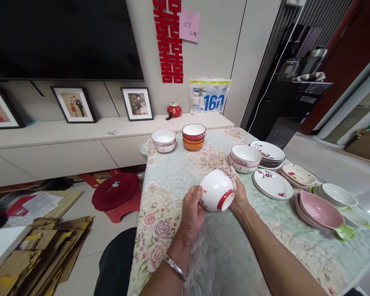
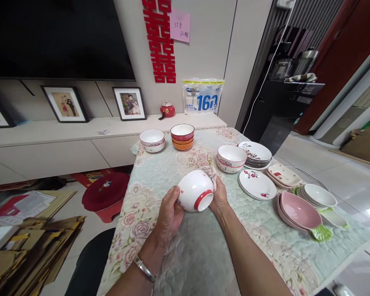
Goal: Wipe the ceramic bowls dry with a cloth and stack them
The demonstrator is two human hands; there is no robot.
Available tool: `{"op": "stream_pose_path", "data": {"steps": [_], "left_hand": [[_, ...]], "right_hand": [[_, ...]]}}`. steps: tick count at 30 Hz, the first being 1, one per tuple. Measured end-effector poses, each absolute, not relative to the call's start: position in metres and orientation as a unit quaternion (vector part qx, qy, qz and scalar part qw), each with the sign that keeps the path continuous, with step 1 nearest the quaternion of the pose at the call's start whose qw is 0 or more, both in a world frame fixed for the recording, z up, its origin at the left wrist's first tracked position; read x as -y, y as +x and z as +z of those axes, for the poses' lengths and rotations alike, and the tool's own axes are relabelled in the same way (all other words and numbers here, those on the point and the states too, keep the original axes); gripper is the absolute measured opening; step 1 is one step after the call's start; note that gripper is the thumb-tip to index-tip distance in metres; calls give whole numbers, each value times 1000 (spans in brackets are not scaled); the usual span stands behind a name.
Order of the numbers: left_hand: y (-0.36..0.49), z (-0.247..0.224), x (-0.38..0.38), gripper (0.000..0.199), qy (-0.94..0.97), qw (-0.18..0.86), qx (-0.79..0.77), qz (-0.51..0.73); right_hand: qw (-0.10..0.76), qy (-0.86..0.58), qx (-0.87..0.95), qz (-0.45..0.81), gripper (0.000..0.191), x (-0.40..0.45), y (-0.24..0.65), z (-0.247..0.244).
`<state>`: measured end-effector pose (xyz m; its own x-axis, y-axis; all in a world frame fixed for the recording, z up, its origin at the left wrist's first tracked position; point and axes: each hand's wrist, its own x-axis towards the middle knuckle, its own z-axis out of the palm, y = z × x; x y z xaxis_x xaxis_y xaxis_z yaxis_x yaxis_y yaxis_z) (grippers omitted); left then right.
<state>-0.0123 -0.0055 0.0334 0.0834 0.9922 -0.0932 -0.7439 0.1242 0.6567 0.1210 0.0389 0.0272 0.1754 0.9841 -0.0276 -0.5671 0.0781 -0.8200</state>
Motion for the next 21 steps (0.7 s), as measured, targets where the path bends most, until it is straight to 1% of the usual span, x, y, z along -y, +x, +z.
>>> {"op": "stream_pose_path", "data": {"steps": [3,6,11,13,16,19,21], "left_hand": [[-11,33,6,36,252,709,-269,602],[-13,34,7,39,300,710,-282,571],[-22,33,7,35,394,706,-298,508],[-25,33,7,35,423,700,-302,490],[-25,35,6,35,432,693,-307,490],[-22,37,6,33,393,704,-296,513],[-20,38,6,29,357,710,-282,537]], "right_hand": [[690,-364,299,549,27,-37,132,31],[694,-407,321,500,22,-33,143,35],[671,-477,374,427,27,-23,149,40],[662,-501,430,355,26,-19,150,41],[635,-518,533,211,25,-12,149,46],[592,-478,644,80,22,1,139,56],[544,-441,714,15,24,10,127,64]]}}
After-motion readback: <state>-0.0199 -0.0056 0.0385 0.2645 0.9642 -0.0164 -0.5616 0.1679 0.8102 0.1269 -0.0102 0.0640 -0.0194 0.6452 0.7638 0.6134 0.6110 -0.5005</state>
